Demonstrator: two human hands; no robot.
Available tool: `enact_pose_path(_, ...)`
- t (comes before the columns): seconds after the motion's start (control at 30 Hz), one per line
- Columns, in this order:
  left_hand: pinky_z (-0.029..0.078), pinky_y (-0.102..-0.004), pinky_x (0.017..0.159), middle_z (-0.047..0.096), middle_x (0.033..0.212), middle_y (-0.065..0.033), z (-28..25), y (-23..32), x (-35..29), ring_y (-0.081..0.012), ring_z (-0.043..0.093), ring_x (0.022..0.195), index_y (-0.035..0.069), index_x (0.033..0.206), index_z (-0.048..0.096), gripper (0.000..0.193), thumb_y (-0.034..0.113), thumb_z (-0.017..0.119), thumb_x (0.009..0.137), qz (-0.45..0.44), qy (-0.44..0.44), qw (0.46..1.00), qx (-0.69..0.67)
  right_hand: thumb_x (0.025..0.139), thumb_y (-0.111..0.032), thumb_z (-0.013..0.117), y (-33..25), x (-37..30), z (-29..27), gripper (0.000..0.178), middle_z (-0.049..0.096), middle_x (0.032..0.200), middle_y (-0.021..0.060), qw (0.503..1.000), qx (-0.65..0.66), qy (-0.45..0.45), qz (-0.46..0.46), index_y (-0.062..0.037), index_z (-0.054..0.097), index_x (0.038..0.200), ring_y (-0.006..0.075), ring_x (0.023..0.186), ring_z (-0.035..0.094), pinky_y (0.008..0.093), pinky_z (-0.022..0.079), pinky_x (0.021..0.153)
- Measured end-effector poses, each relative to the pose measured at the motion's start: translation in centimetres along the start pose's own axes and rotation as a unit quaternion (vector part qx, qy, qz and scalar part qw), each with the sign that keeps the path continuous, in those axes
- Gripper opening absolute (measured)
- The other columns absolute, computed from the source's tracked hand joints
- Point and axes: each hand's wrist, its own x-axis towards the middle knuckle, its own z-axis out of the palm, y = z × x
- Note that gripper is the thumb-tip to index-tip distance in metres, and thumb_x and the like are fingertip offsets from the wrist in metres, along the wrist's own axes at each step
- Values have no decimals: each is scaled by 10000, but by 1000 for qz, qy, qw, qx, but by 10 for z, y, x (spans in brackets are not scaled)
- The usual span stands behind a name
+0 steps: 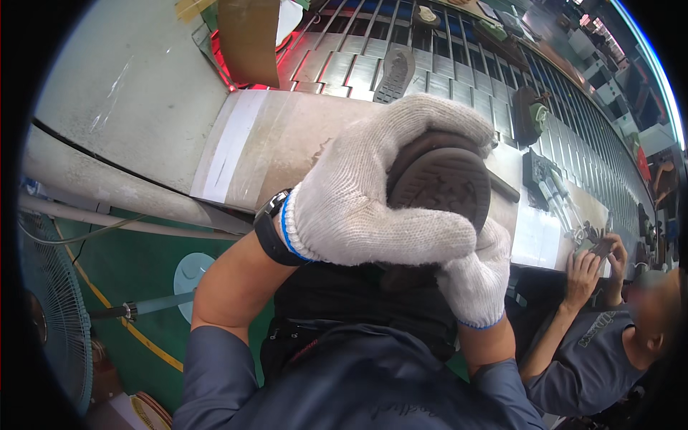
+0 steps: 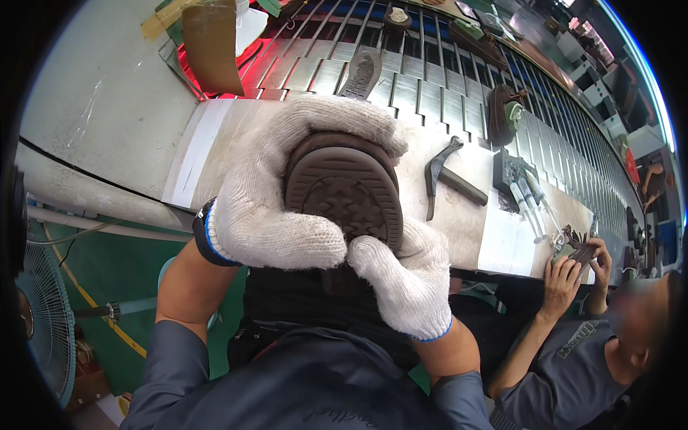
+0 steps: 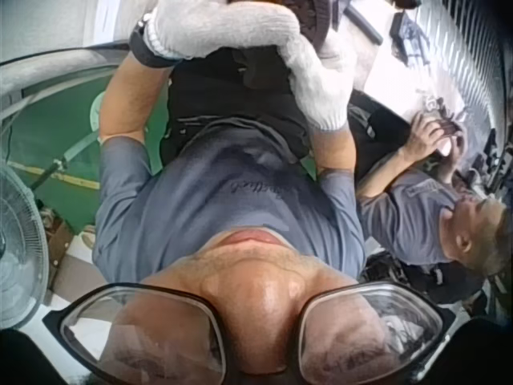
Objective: The person takes a shoe upper and a shoe sole from a conveyor, presses the sole onto the bottom of the upper by hand, and hammers along the edges using a hammer.
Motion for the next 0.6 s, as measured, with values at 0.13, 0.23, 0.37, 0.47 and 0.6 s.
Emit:
enact_pose_path(0.13,535,-389,1123,691,1415,-166,-1,-2,-1,-228,679,1285,-42,1501,547,945,293,996,740,9,-9,1000,16,1015,-80,733,0,0,-2,264,783,994,54,1000,-16,-14,-2,62,774,1233,76,846,650,263,540,743)
enact_pose_path(0.23,534,-393,1126,687,1420,-164,-1,-2,-1,-226,672,1293,-46,1506,542,953,280,1001,737,12,-15,1000,23,1014,-71,725,-3,-1,2,257,782,969,52,1000,-8,6,8,66,776,1224,74,826,646,260,537,732)
enact_pose_path(0.37,531,-393,1129,681,1427,-163,0,-2,-1,-222,670,1294,-44,1513,537,943,260,997,747,12,-20,1000,19,1006,-54,707,-6,0,4,249,780,954,48,1000,-18,18,14,70,778,1210,69,805,639,255,531,717)
enact_pose_path(0.47,530,-395,1130,681,1427,-162,0,-2,-1,-225,669,1297,-44,1513,537,936,251,995,752,11,-19,1000,4,1002,-47,700,-7,0,0,240,773,930,39,999,-35,14,21,67,783,1196,69,788,633,255,523,703)
enact_pose_path(0.6,535,-394,1126,682,1427,-163,1,-2,-1,-226,672,1299,-47,1510,538,924,252,989,762,5,-20,1000,2,1002,-48,704,-6,0,-1,228,761,898,27,999,-42,0,21,60,789,1184,69,768,624,257,512,686)
